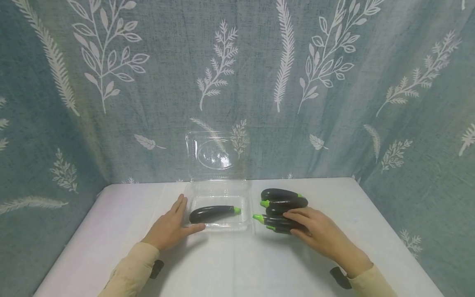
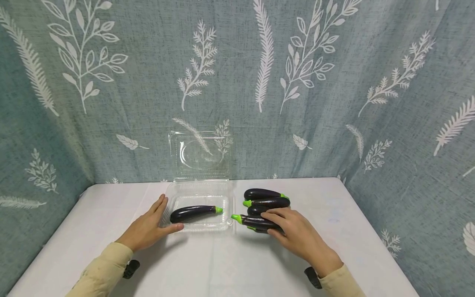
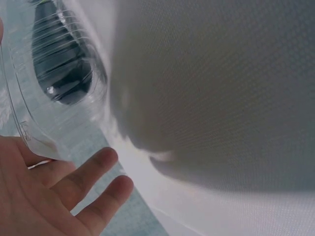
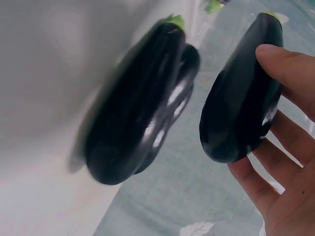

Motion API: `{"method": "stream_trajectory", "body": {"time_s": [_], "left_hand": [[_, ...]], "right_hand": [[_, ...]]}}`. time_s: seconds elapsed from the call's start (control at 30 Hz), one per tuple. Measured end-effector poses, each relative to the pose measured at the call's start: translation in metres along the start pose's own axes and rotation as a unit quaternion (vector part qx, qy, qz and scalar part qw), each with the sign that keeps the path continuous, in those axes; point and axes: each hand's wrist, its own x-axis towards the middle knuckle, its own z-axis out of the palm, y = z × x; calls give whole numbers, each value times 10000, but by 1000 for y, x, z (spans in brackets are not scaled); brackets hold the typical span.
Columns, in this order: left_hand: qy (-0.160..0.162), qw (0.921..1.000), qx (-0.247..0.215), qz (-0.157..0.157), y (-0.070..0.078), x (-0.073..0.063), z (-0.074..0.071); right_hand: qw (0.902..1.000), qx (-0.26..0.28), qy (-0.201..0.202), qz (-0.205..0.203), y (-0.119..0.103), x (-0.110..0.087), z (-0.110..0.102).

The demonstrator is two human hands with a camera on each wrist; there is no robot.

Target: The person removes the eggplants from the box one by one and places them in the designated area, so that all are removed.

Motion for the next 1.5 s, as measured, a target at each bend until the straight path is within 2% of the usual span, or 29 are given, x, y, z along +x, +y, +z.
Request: {"method": "stream_trajectory", "body": {"time_s": [0.57,0.83,1.2,1.5], "left_hand": [[3,10000,-14,-38,-1,0,2],[1,10000,-20,-64,-1,0,1],[-11,10000,-18,-69,-1,0,2],[-13,10000,-10,-63,-2,0,1]], "right_hand": [[9990,-157,29,-423,11,-30,8],[9990,-207,-205,-339,12,-36,13],[9988,-363,63,-332,13,-40,18],[9982,-589,35,-101,14,-42,20]]}}
